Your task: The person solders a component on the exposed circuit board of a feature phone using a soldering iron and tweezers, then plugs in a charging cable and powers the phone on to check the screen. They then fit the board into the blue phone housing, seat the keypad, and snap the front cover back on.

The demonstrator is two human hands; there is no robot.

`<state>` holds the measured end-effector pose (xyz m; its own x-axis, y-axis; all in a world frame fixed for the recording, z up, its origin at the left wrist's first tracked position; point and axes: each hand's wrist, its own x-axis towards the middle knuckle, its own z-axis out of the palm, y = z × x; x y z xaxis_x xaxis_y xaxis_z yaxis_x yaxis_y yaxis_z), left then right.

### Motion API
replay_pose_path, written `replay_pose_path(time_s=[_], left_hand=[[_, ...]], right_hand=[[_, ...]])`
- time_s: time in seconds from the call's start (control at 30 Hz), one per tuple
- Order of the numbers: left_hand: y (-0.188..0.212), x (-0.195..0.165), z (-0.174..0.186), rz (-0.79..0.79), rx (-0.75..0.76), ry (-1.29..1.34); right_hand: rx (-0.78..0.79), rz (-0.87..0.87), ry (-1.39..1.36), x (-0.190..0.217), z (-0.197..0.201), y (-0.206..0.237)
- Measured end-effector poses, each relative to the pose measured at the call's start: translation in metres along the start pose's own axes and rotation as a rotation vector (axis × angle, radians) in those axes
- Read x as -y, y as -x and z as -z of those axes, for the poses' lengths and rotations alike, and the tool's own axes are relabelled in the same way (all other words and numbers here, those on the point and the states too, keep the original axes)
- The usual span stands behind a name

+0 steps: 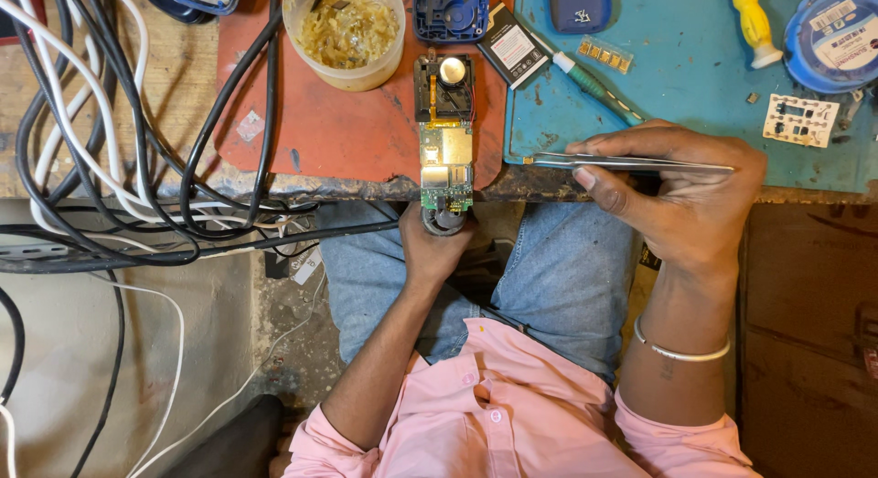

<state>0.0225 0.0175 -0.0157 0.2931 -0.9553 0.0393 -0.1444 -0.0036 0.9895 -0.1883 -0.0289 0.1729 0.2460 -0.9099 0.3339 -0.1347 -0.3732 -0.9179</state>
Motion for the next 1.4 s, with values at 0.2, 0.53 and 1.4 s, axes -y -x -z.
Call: replay_pose_path(time_s=[0.2, 0.53, 1.4], left_hand=[[0.001, -0.003, 0.0, 0.013, 0.003, -0.029], [0.0, 0.0, -0.001, 0.039, 0.012, -0.008], [-0.007, 0.002, 0.014, -0.019, 0.036, 0.002]], right_hand=[[0.0, 0.002, 0.017, 0.0, 0.001, 0.001], [-0.046, 0.054, 0.029, 0.006, -0.008, 0.001], [0.073, 0.413, 0.211, 0.002, -0.068, -0.007]])
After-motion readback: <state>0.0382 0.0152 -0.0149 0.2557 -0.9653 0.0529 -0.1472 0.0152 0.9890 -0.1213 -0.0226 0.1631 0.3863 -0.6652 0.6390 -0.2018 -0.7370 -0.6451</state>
